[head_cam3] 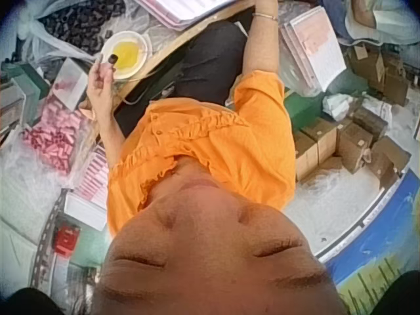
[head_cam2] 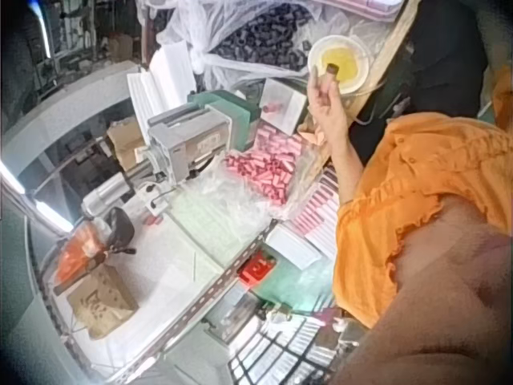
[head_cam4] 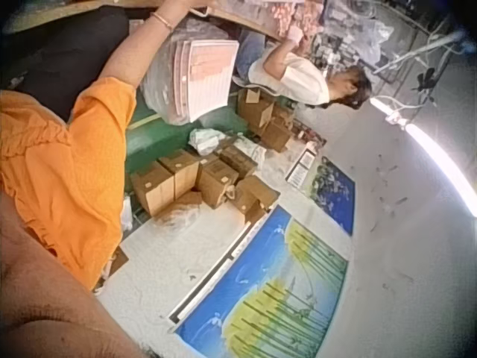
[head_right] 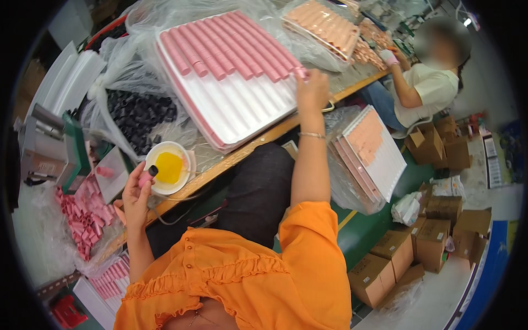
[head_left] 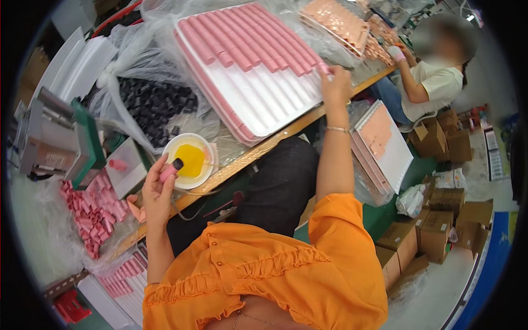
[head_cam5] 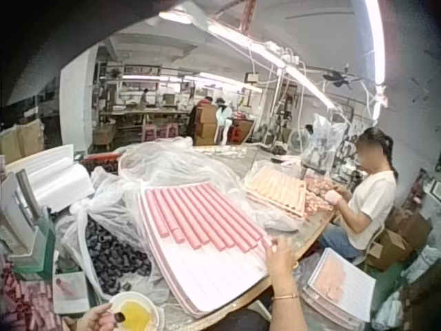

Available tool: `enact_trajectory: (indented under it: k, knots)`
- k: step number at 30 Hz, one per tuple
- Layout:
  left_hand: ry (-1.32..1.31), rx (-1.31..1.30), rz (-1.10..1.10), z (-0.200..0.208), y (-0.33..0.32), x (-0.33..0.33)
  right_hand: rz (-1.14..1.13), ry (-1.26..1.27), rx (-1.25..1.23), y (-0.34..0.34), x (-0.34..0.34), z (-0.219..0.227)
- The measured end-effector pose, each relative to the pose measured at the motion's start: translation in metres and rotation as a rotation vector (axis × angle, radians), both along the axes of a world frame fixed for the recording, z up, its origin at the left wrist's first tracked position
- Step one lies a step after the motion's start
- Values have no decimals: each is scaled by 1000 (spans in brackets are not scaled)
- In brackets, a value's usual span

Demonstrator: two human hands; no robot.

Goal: Manually assemble small pink and black plastic components using a small press and adhesive.

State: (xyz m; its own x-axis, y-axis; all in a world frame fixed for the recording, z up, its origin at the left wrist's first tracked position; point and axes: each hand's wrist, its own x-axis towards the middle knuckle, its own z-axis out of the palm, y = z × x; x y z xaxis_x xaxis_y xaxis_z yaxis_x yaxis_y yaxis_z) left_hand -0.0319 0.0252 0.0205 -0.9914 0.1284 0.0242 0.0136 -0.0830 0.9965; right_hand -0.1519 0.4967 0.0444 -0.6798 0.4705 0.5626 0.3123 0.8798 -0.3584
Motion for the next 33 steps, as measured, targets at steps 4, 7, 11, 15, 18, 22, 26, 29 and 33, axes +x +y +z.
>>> enact_trajectory:
  k: [4,7,11,15,18,22,26,29,33]
  knots:
    - [-67,65,13,4,-7,-1,355,155,-252,-98,64,50]
    - [-94,100,-16,15,-9,-3,853,-182,-484,-199,110,60]
    - [-102,126,19,18,-37,14,1203,-235,-392,-288,113,29]
    - [-107,35,-55,14,-82,23,1318,-328,-311,-319,109,14]
    - [-119,-122,-139,12,-92,30,1416,-288,-174,-341,112,8]
    - [9,268,57,6,-92,19,1288,-280,-251,-358,97,-1]
    - [221,-693,573,-10,-119,-34,1210,-213,-519,-405,55,-9]
    - [269,-818,514,-30,-140,-54,1127,-84,-232,-440,23,-30]
    - [250,-547,594,1,-145,-27,1142,-176,-251,-455,10,-44]
